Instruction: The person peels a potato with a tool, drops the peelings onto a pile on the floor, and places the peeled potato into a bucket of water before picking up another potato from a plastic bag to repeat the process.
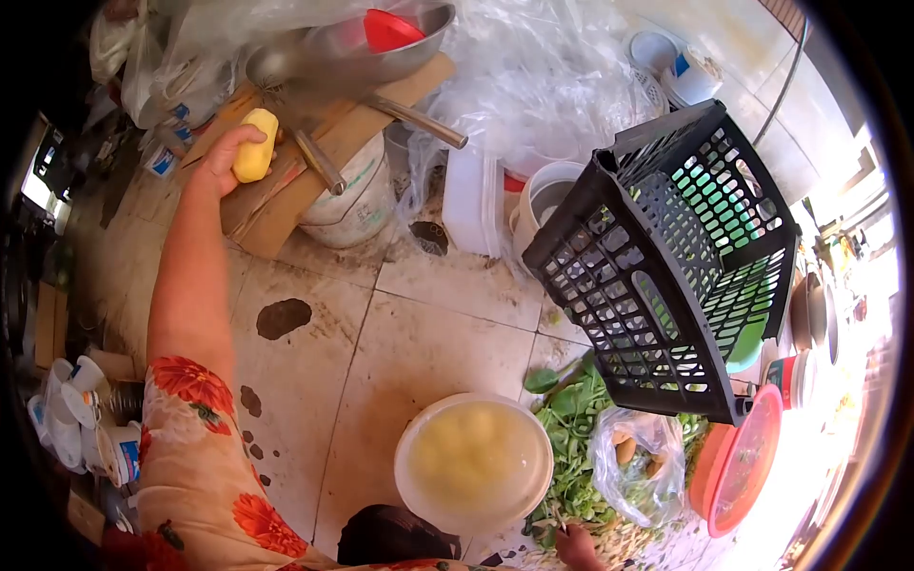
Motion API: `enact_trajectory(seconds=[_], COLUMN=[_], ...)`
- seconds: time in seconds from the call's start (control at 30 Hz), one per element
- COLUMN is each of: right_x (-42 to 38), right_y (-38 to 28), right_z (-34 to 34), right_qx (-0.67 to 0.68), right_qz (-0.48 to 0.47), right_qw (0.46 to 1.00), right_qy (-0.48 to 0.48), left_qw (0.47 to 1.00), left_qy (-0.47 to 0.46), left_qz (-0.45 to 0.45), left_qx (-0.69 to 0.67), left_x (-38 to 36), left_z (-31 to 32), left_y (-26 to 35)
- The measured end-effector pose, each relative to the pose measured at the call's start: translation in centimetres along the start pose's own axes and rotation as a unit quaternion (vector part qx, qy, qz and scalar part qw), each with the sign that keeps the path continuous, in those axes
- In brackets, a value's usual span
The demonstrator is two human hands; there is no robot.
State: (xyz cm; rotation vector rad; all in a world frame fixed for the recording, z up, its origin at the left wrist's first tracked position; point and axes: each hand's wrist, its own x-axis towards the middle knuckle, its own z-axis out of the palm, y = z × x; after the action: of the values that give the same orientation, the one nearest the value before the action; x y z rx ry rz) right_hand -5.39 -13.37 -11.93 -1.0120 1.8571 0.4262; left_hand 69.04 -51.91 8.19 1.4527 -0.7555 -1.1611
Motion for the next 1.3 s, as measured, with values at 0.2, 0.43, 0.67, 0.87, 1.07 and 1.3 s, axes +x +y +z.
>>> enact_trajectory(seconds=[0.2,0.43,0.67,0.87,1.07,1.3], right_x=[-0.6,2.6,1.3,3.6,1.1,0.6], right_y=[-1.9,-0.5,-2.0,3.7,5.6,10.2], right_z=[0.1,1.3,1.0,1.2,-1.4,-2.1], right_qx=[-0.033,-0.049,-0.056,0.016,-0.095,-0.038], right_qz=[0.015,-0.008,-0.032,-0.114,-0.122,-0.127], right_qw=[0.999,0.999,0.998,0.992,0.982,0.979], right_qy=[-0.018,-0.008,-0.013,0.052,0.106,0.157], left_qw=[0.97,0.962,0.945,0.953,0.927,0.785], left_qy=[-0.058,-0.039,0.038,0.004,-0.182,-0.423], left_qz=[-0.108,-0.082,0.064,0.162,0.251,0.332], left_qx=[0.21,0.258,0.318,0.256,0.209,0.306], left_x=[2.0,-2.9,-9.0,-19.0,-31.7,-43.0], left_z=[-0.3,0.1,3.4,8.3,19.3,30.7], left_y=[2.3,2.6,2.7,1.3,-3.6,-7.2])
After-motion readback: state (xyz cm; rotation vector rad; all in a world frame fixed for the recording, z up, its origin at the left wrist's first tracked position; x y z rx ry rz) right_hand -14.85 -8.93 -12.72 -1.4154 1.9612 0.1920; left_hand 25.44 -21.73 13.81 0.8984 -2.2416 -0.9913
